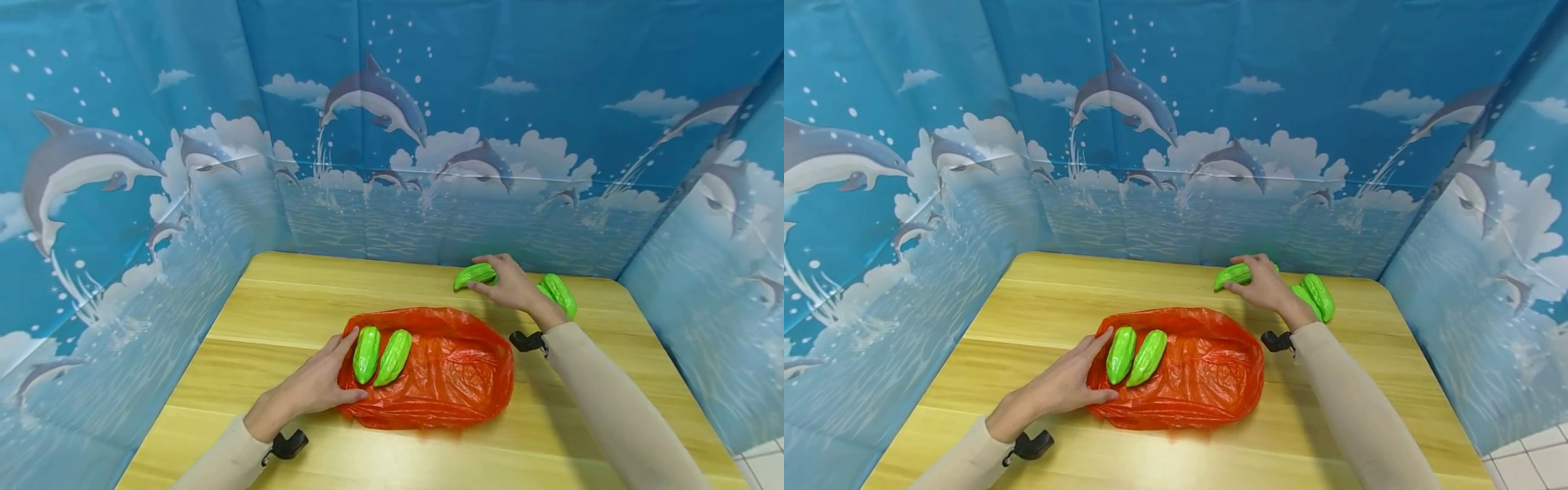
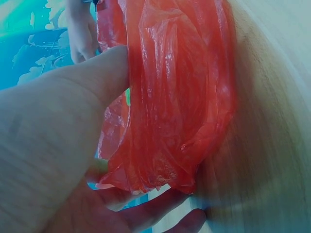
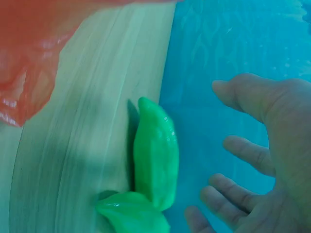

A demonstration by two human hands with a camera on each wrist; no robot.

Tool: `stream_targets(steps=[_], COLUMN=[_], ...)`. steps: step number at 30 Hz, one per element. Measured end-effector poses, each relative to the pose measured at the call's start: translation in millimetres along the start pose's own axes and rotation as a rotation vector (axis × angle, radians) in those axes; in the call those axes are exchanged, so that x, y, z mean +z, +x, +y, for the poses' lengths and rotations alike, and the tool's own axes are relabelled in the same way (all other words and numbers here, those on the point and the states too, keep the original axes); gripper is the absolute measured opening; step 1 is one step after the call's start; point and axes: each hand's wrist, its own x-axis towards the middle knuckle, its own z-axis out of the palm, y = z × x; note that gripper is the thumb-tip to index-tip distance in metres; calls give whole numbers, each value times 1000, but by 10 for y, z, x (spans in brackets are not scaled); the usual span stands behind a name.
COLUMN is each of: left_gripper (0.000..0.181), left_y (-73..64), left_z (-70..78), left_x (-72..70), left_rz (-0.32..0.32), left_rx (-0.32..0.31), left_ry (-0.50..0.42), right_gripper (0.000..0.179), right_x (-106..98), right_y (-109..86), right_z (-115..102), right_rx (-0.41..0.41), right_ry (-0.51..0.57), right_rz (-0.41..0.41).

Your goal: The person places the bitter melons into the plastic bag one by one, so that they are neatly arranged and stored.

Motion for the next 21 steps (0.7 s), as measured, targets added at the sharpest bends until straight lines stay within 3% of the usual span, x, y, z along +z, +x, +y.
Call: stream_targets(steps=[21], left_gripper=[121], left_y=[1], left_z=[-18], left_x=[6], left_rz=[-3], left_rx=[22], left_ry=[-1], right_gripper=[87], right_x=[206], right_y=[176], right_z=[290], right_rx=[103], right_ry=[-90], right_rz=[-63])
